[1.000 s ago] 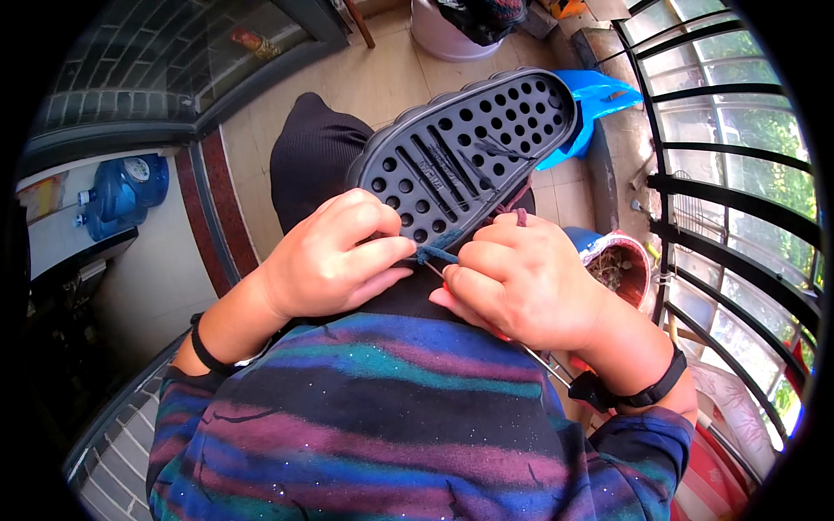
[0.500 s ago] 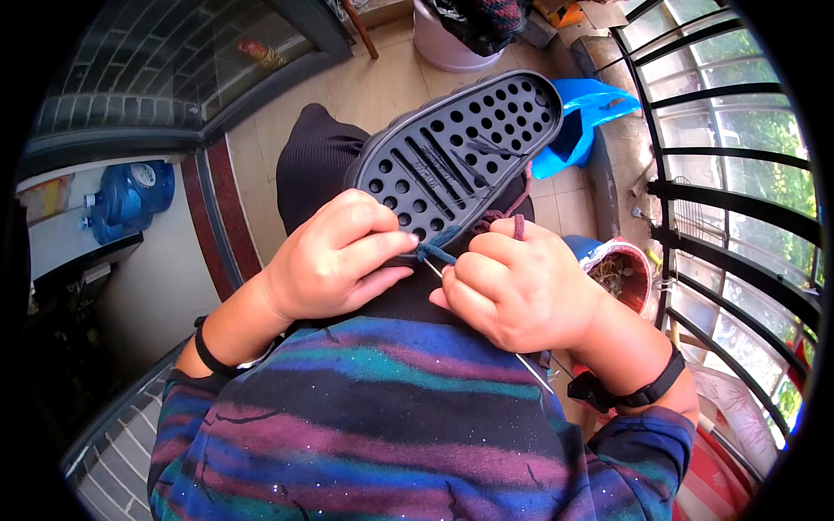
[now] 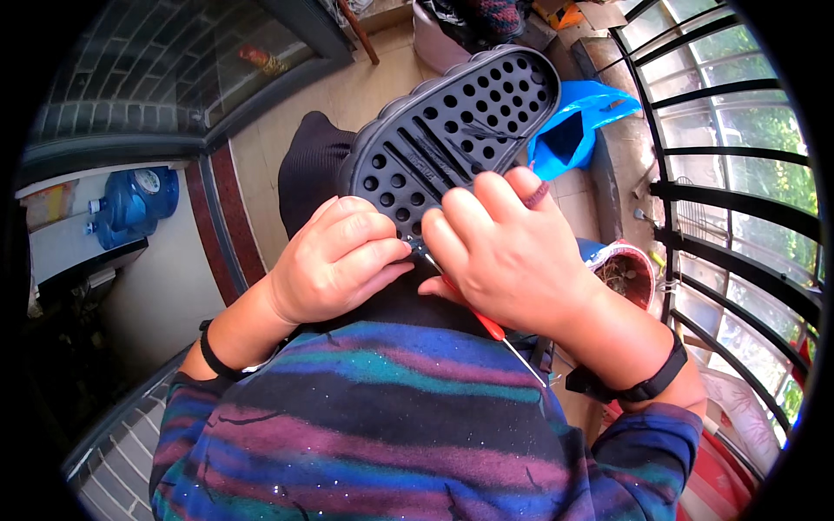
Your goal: The person sews a slipper sole by hand using a needle and thread, pulling the thread through the pre-cut holes of the black rubber sole.
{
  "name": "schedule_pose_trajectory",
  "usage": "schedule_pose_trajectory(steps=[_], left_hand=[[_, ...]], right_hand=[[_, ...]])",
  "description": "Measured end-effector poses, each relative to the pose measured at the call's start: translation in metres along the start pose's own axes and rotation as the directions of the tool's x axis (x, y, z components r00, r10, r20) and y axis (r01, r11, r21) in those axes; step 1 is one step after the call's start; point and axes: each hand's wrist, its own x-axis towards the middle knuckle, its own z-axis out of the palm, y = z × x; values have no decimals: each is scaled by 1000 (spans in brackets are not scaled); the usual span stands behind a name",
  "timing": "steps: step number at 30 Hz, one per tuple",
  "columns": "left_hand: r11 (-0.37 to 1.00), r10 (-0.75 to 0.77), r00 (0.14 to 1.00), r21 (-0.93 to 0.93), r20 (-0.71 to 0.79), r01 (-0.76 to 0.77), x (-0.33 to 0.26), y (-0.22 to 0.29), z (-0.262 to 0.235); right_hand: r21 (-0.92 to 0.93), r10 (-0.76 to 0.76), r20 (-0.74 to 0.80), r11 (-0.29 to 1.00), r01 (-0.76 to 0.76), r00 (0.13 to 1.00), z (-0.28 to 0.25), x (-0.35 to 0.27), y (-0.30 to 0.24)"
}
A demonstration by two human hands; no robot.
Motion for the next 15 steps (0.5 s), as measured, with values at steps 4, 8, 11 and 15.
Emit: schedule_pose_trajectory(steps=[4, 8, 11, 15], left_hand=[[1000, 19, 998, 24, -67, -17, 4, -1, 1], [1000, -20, 986, 15, -165, 23, 13, 0, -3], [999, -35, 984, 4, -177, 36, 19, 0, -5], [998, -59, 981, -5, -182, 59, 21, 0, -6]], right_hand=[[-61, 43, 25, 997, -41, 999, -1, 14, -1], [-157, 23, 28, 987, -19, 999, -1, 22, -2], [-216, -13, 87, 976, 32, 996, -7, 28, -3], [-169, -98, -58, 982, 87, 993, -1, 29, -2]])
